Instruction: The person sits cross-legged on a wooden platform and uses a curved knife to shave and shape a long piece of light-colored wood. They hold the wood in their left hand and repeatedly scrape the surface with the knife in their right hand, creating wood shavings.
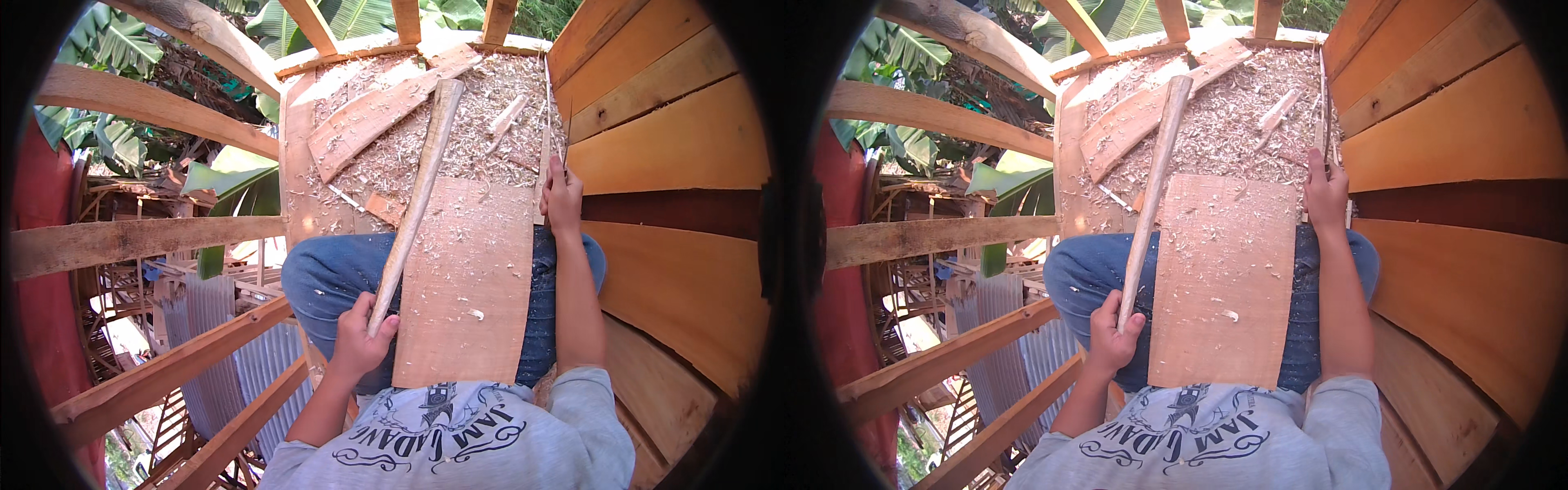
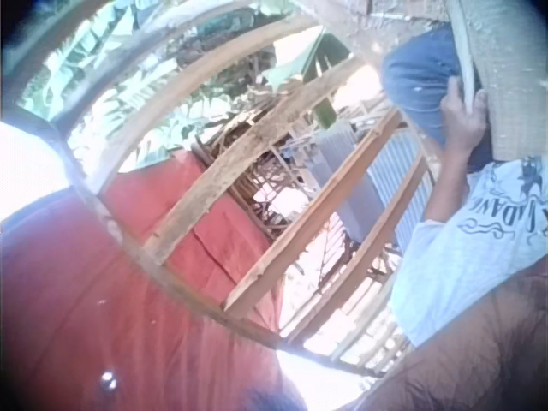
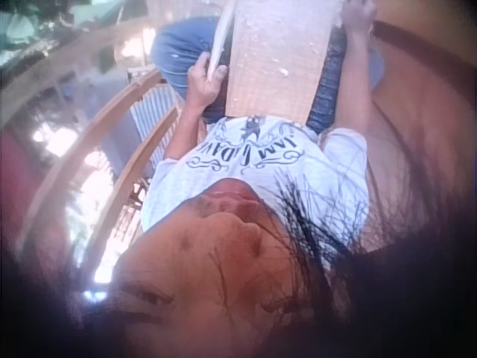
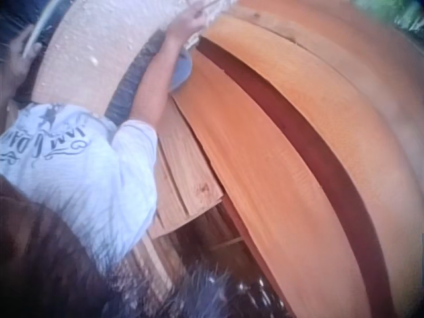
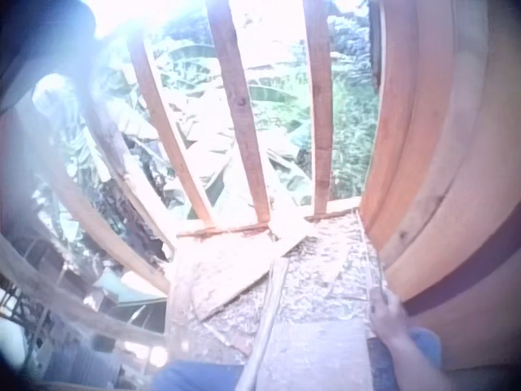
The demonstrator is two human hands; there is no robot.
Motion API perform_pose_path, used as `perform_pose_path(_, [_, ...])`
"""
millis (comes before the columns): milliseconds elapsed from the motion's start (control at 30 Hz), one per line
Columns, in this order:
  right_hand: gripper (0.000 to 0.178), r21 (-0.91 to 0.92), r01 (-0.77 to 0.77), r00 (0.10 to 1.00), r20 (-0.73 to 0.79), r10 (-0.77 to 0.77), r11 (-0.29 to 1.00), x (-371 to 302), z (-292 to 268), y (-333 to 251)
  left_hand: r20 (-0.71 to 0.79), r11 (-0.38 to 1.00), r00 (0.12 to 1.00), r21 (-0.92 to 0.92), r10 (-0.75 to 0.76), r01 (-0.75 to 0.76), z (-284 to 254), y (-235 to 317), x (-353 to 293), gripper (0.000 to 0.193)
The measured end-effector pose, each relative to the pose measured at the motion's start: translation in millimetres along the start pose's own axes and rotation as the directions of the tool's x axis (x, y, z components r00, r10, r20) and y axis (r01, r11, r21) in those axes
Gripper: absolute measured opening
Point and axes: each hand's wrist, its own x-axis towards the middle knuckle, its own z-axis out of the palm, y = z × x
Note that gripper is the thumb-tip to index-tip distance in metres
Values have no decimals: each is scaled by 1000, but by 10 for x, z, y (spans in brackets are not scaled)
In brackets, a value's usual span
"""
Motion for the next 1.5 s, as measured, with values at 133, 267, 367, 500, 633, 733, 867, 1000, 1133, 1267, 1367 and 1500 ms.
perform_pose_path(133, [19, 65, 21, 998, -56, -17, 998, 56, 50, -43, 16, 998, 1000, -57, -5, 6, -42, 39, 25, 21])
perform_pose_path(267, [19, -84, 121, 990, -57, -126, 989, 79, 58, 114, 55, 996, 998, -87, -25, 30, -78, 92, 39, 18])
perform_pose_path(367, [22, -123, 177, 982, -47, -184, 976, 23, 65, 125, 121, 995, 992, -89, -41, 52, -126, 88, 48, 16])
perform_pose_path(500, [19, -40, 146, 989, -10, -146, 989, -42, 46, -7, 260, 992, 964, -99, -54, 83, -242, 139, 66, 20])
perform_pose_path(633, [16, 149, 177, 983, 23, -183, 973, -84, 43, -43, 379, 971, 919, -158, -108, 179, -310, 210, 93, 19])
perform_pose_path(733, [19, 168, 193, 979, 37, -202, 967, -133, 23, -104, 405, 972, 900, -95, -160, 216, -285, 302, 111, 26])
perform_pose_path(867, [25, 216, 182, 973, 100, -207, 959, -163, 9, -123, 386, 981, 912, -71, -140, 181, -235, 197, 65, 29])
perform_pose_path(1000, [29, 328, 178, 975, 72, -212, 928, -324, -13, -283, 339, 983, 935, -106, -105, 149, -240, 230, 70, 23])
perform_pose_path(1133, [26, 361, 265, 947, 74, -311, 894, -541, -87, -288, 319, 999, 947, -33, -25, 38, -281, 215, 73, 22])
perform_pose_path(1267, [29, 234, 299, 871, 330, -365, 925, -1086, -153, -289, 279, 999, 960, -41, 32, -21, -251, 140, 79, 19])
perform_pose_path(1367, [31, 185, 330, 790, 483, -378, 926, -1351, -201, -351, 297, 1000, 955, 10, 4, -7, -258, 153, 113, 15])
perform_pose_path(1500, [31, 259, 280, 896, 274, -349, 924, -1446, -216, -538, 256, 1000, 966, 9, 19, -22, -235, 123, 89, 12])
